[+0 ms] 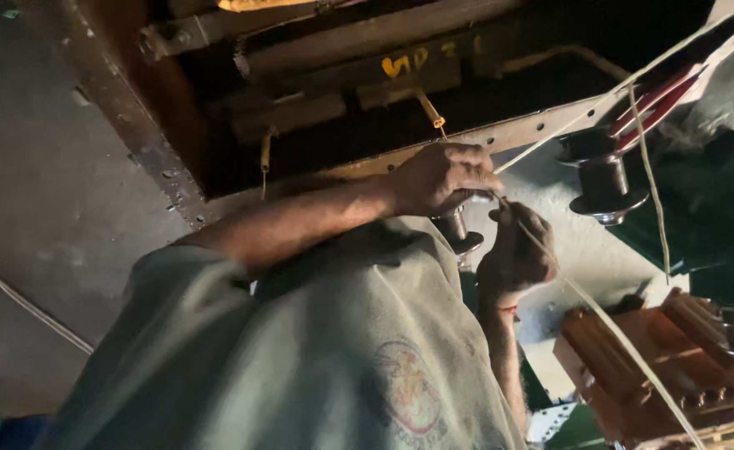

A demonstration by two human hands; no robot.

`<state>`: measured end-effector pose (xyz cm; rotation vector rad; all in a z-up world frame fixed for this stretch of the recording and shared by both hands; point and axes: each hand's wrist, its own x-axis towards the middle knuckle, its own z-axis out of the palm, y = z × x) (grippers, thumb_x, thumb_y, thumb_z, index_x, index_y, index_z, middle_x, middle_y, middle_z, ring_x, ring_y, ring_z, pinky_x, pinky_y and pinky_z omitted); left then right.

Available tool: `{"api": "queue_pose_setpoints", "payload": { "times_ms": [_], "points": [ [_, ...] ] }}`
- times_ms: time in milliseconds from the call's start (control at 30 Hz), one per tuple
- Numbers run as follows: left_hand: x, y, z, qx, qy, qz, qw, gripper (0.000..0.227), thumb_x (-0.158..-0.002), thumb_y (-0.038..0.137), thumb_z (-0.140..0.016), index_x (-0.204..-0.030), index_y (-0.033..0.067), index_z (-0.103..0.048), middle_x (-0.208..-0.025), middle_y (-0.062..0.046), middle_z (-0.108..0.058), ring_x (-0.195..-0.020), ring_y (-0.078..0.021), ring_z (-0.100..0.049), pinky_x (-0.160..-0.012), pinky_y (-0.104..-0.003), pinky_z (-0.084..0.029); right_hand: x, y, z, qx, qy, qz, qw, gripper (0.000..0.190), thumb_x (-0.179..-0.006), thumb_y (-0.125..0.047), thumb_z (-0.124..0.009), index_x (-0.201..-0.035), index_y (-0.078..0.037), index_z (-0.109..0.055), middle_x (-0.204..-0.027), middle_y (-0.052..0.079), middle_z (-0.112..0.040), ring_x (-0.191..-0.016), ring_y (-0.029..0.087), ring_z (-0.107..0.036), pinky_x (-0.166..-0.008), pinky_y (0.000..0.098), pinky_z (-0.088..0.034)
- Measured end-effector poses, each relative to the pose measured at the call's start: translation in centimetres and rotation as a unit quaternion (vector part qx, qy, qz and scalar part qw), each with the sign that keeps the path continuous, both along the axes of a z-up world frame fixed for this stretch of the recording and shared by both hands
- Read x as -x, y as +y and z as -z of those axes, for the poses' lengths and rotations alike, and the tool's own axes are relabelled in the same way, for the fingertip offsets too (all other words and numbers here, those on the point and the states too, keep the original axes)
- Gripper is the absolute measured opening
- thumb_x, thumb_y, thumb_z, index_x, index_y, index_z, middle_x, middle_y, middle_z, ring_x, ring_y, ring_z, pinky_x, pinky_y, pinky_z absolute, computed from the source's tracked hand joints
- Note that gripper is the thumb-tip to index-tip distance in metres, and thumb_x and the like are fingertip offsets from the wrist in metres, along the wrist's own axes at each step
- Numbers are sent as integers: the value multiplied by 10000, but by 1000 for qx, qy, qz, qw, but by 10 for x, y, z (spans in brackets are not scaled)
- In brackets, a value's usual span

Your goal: The person is working on an electrical component, using pliers to cut and manipulate wires. They are threading a white wire through a metal frame and securing it in place.

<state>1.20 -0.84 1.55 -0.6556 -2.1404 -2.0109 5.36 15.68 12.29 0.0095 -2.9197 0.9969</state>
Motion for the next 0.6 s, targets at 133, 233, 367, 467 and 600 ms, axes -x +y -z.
{"api": "queue_pose_setpoints", "payload": {
  "times_ms": [133, 233, 367, 467, 600],
  "points": [
    [-4, -2, -9, -34, -61, 33, 997, 268, -853, 163, -818, -1109, 103, -767, -1049, -57, -683, -963, -225, -688, -816, -342, -584, -11, -11, -3, 177, -4, 69, 982, 131, -1026, -31, -699, -1114, 63, -677, -1042, 140, -734, -906, 194, -733, -839, 322, -601],
    [-6, -4, -14, -13, -79, 31, 996, 250, -854, 158, -819, -1093, 107, -761, -1054, -47, -684, -981, -230, -680, -841, -349, -584, -12, -11, -4, 172, -22, 84, 981, 144, -1034, -39, -707, -1124, 68, -676, -1057, 156, -738, -926, 191, -732, -854, 313, -603],
    [-6, -5, -13, -16, -77, 18, 997, 249, -851, 138, -832, -1084, 113, -751, -1072, -42, -694, -1002, -244, -686, -853, -359, -583, -6, -14, -5, 55, -81, 80, 992, 135, -1030, -64, -713, -1085, 58, -695, -978, 145, -753, -852, 187, -742, -788, 300, -597],
    [-9, -1, -9, -22, -94, 14, 995, 253, -865, 124, -822, -1107, 131, -750, -1084, -27, -697, -1014, -224, -694, -855, -335, -597, -3, -20, -10, 26, -97, 73, 992, 114, -1033, -72, -708, -1048, 40, -714, -917, 121, -765, -797, 180, -756, -744, 295, -589],
    [-14, 5, -7, -41, -91, 22, 995, 271, -874, 153, -846, -1124, 122, -746, -1076, -52, -678, -1008, -228, -685, -842, -345, -595, -3, -20, -27, -64, -123, 38, 990, 101, -1033, -58, -706, -1050, 37, -733, -879, 118, -777, -795, 176, -747, -749, 308, -566]
  ]
}}
